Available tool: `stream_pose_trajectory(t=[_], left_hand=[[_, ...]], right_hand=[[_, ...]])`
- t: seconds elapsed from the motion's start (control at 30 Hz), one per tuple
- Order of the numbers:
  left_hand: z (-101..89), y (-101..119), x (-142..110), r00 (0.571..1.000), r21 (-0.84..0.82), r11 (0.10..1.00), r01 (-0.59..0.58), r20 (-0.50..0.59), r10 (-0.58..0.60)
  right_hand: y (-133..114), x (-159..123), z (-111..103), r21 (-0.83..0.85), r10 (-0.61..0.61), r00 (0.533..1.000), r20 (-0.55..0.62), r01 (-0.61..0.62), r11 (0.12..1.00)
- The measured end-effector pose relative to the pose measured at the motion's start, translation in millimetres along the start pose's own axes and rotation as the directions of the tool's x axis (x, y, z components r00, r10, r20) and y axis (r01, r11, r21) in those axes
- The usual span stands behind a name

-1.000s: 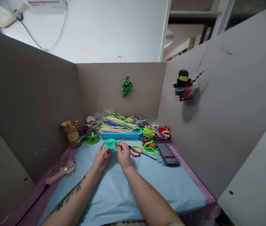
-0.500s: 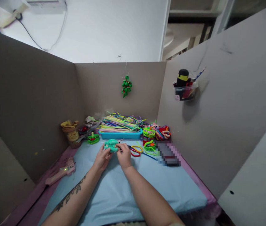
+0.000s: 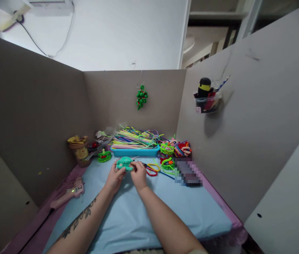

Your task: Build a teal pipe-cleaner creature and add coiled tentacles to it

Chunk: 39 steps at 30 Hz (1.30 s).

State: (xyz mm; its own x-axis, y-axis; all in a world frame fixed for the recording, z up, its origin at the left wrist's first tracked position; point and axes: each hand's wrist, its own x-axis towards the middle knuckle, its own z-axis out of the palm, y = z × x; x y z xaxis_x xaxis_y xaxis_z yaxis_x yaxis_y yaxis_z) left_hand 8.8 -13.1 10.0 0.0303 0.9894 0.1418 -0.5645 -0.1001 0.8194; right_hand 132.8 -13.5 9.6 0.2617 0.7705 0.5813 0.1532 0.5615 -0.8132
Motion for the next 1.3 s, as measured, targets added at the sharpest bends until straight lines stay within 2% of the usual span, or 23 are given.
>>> stream_pose_trajectory(t=[0.2, 0.37, 0.5, 0.8, 0.97, 1.3], left_hand=[[-2.1, 0.8, 4.4, 0.998, -0.028, 0.999, -0.030, -0.054, 0.028], [-7.2, 4.6, 10.2, 0.991, -0.089, 0.996, -0.014, -0.132, 0.002], [-9.9, 5.3, 11.9, 0.989, -0.127, 0.992, 0.021, -0.145, -0.039], [-10.9, 3.1, 12.0, 0.993, -0.154, 0.988, 0.017, -0.109, -0.034], [-11.7, 1.4, 11.8, 0.998, -0.132, 0.991, 0.010, -0.063, -0.018], [-11.9, 0.7, 12.0, 0.997, -0.117, 0.993, 0.011, -0.077, -0.020]], right_hand=[[2.9, -0.4, 2.0, 0.067, 0.033, 0.999, 0.032, -0.035, 0.997], [8.5, -1.1, 2.7, 0.083, 0.110, 0.990, -0.087, -0.103, 0.991], [12.3, 0.1, 0.9, -0.005, 0.062, 0.984, -0.167, -0.064, 0.998], [10.6, -2.6, 4.7, -0.179, -0.105, 0.991, -0.080, 0.089, 0.980], [0.5, -1.5, 0.7, -0.214, -0.118, 0.992, 0.046, 0.125, 0.969], [0.4, -1.0, -0.3, -0.213, -0.126, 0.989, 0.082, 0.140, 0.967]])
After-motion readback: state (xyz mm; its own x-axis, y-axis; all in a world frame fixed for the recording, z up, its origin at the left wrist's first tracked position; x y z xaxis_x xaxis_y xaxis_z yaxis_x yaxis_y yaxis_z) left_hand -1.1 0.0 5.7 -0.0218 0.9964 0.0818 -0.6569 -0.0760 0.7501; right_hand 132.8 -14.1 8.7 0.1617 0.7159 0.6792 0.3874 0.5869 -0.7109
